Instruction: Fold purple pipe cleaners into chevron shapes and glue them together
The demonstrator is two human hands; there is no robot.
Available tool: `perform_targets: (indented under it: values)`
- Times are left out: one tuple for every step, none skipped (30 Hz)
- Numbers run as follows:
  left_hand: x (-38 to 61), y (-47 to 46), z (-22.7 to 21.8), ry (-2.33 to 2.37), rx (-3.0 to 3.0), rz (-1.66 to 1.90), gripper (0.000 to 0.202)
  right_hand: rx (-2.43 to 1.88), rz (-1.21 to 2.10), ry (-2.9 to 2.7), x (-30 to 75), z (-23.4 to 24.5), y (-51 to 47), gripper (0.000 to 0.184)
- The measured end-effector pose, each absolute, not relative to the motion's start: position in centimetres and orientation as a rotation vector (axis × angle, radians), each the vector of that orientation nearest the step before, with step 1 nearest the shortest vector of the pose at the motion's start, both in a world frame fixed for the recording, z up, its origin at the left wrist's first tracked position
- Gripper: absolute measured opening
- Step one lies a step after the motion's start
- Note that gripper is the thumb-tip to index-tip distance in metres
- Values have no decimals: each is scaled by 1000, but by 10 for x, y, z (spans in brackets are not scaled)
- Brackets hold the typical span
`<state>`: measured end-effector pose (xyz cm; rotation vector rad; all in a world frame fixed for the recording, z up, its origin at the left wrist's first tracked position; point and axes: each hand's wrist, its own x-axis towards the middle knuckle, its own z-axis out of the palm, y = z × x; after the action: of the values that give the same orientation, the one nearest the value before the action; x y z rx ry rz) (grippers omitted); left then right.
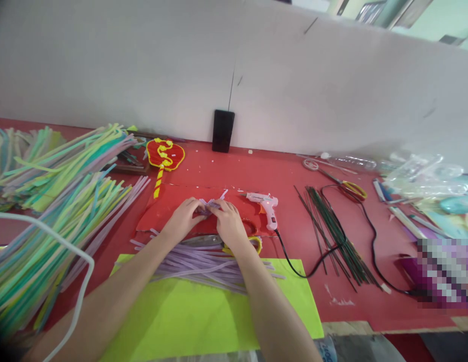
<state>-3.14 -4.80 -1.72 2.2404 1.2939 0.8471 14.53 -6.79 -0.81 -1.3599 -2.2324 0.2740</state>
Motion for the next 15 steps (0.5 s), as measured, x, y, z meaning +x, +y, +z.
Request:
perform_targets:
  values:
    - [-31, -48, -17, 1296, 2242, 846, 15, -1358, 271, -2238, 145, -8, -68, 56]
    - [-31, -48, -16, 1298, 2252, 840, 16, -1357, 268, -2243, 145, -8, -69, 57]
    - [-31, -48, -15, 1307, 2267, 832, 17, -1355, 266, -2245, 145, -7, -69, 58]
    - [-31, -49, -14, 1317, 2288, 821, 19, -1354, 265, -2248, 145, -7, -69, 59]
    - [-31, -49, -13, 1327, 2310, 808, 21, -1354, 263, -2250, 145, -7, -69, 60]
    - [-31, -50, -12, 1338, 2330, 795, 23, -1356, 262, -2252, 145, -7, -69, 60]
    - [-31, -50, -11, 1347, 2344, 785, 24, -1361, 262, -2256, 145, -7, -68, 60]
    - [-31, -50, -11, 1354, 2351, 779, 24, -1368, 261, -2261, 145, -7, -68, 60]
    - [-31, -50, -11, 1358, 2350, 778, 24, -1377, 260, -2269, 145, -6, -69, 61]
    - [-31, -50, -11, 1360, 2345, 780, 23, -1388, 260, -2281, 145, -4, -69, 61]
    - [-31, -50, -12, 1364, 2336, 786, 22, -1400, 257, -2297, 146, -3, -70, 61]
    - [-31, -50, -13, 1368, 2325, 794, 22, -1411, 251, -2319, 146, 0, -71, 60]
    - [-31, -49, -13, 1370, 2311, 801, 21, -1420, 239, -2344, 146, 2, -73, 59]
    - [-31, -49, -14, 1373, 2294, 807, 21, -1427, 219, -2371, 146, 5, -75, 59]
    - [-31, -48, -15, 1376, 2275, 812, 21, -1433, 192, -2395, 146, 8, -78, 60]
